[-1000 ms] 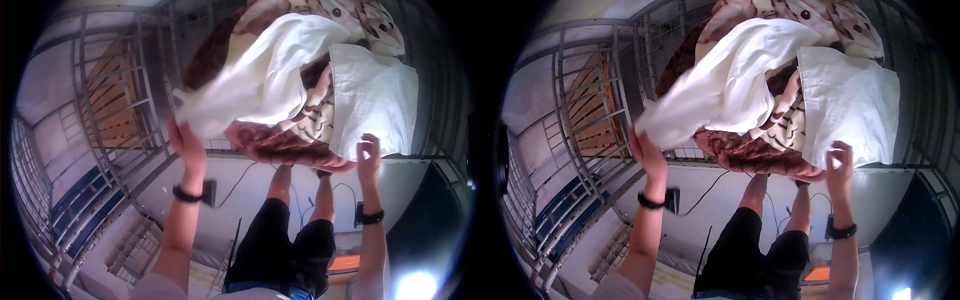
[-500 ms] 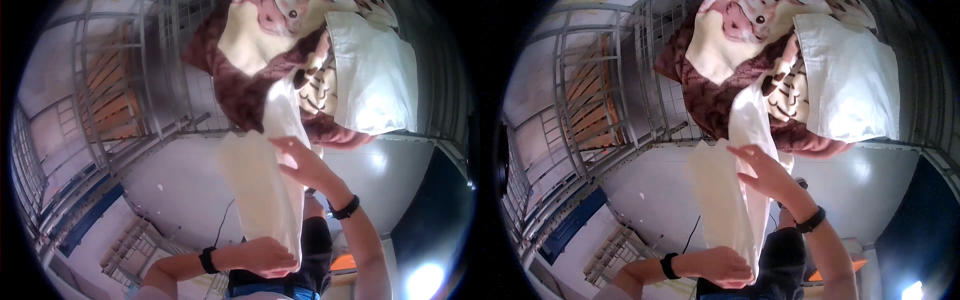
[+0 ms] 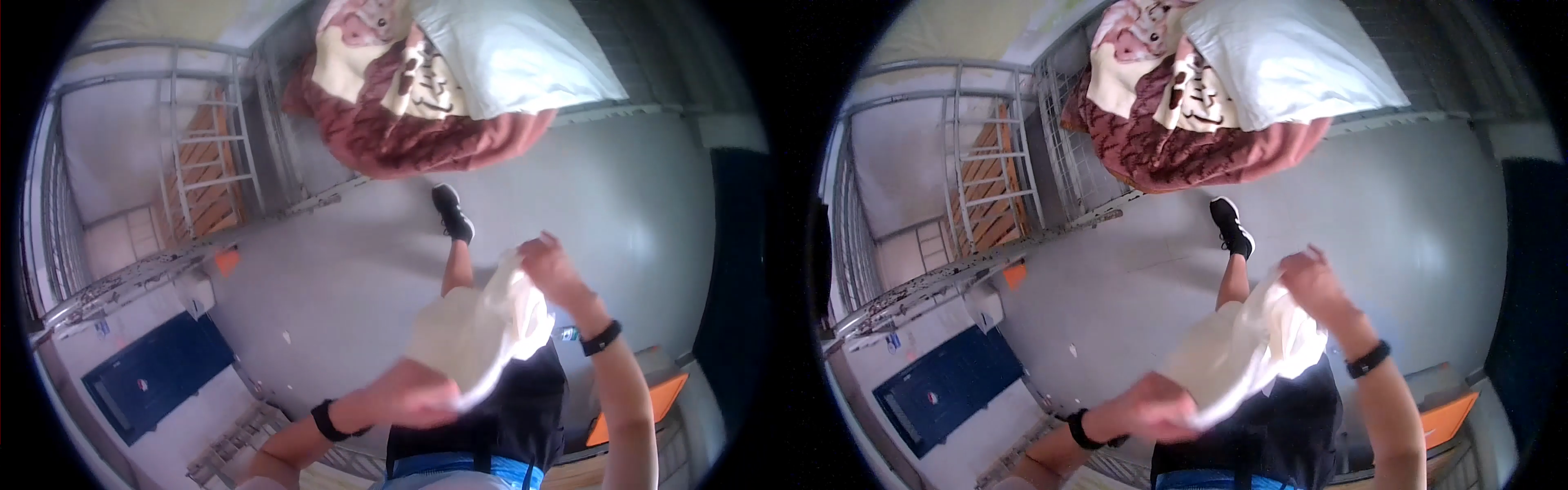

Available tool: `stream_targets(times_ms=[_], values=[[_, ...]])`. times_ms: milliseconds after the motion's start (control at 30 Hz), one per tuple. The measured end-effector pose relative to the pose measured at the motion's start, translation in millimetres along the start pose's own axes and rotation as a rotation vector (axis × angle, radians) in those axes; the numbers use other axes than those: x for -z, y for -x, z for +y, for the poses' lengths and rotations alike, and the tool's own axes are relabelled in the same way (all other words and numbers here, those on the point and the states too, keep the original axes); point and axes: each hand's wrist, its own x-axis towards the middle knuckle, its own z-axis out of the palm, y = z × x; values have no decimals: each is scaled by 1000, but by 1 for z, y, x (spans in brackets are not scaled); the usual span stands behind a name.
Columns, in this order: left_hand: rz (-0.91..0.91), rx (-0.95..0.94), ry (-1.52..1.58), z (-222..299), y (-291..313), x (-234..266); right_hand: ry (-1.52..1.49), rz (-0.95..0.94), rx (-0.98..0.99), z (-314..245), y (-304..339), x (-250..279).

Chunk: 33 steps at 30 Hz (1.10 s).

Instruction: The person is putting a pillow into a pillowcase and arranging the bed linen.

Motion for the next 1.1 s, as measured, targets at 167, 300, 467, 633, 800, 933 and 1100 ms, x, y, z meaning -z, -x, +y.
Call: stream_targets(times_ms=[167, 300, 467, 633, 800, 933, 1100], values=[[642, 540, -152, 13, 59, 14, -583, 485, -711, -53, 92, 141], [539, 475, -510, 33, 77, 38, -436, 562, -436, -123, 130, 214], [519, 575, -680, 83, 116, 43, -380, 683, -245, -230, 153, 244], [521, 52, -825, 154, 160, 24, -364, 768, -137, -332, 169, 261], [492, -379, -809, 235, 162, -40, -323, 616, 55, -412, 157, 231], [430, -72, -437, 227, 185, -60, -347, 577, 60, -453, 167, 213], [426, 36, -321, 214, 212, -56, -446, 322, -100, -445, 194, 188]])
